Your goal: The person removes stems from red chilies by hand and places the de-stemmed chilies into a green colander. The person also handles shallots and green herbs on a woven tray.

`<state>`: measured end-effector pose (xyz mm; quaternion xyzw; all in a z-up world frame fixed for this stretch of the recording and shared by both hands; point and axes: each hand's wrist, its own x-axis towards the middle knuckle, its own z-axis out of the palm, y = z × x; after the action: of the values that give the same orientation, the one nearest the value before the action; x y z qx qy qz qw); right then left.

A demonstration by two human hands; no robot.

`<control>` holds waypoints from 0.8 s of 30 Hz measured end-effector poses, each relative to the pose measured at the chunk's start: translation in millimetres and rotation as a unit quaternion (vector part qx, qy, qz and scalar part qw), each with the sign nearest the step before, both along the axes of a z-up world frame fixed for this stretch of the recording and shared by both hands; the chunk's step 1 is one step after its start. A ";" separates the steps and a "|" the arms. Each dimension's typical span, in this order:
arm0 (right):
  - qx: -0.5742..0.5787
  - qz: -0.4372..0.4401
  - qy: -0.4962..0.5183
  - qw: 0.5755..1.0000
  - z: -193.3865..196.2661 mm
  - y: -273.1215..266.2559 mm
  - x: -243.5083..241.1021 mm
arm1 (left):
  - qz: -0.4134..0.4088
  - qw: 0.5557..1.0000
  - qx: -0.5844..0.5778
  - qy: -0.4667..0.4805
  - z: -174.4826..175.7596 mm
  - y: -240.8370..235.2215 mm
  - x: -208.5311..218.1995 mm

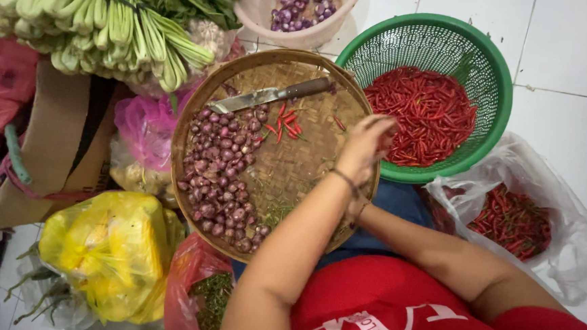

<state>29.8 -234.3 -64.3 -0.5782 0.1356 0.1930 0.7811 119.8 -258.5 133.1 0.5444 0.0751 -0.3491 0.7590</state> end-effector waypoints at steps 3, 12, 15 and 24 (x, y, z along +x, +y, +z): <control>-0.112 0.074 -0.066 0.989 -2.1 2.7 -5.3 | -0.075 0.994 0.070 0.021 5.0 -33.1 13.8; -0.484 0.197 -0.269 0.809 68.7 -37.1 18.0 | 0.048 0.997 -0.063 -0.023 -28.8 78.9 16.3; -0.546 0.185 -0.279 0.768 112.7 -66.0 57.2 | 0.085 0.992 -0.094 0.016 -35.8 149.0 0.0; -0.713 0.133 -0.271 0.632 149.6 -66.0 143.1 | 0.221 0.973 0.012 0.061 -82.8 257.0 -70.1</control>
<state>172.9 -300.3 85.4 -0.9932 -0.0650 -0.0275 0.0926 49.7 -1.5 50.3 0.5016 0.2436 -0.2045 0.8045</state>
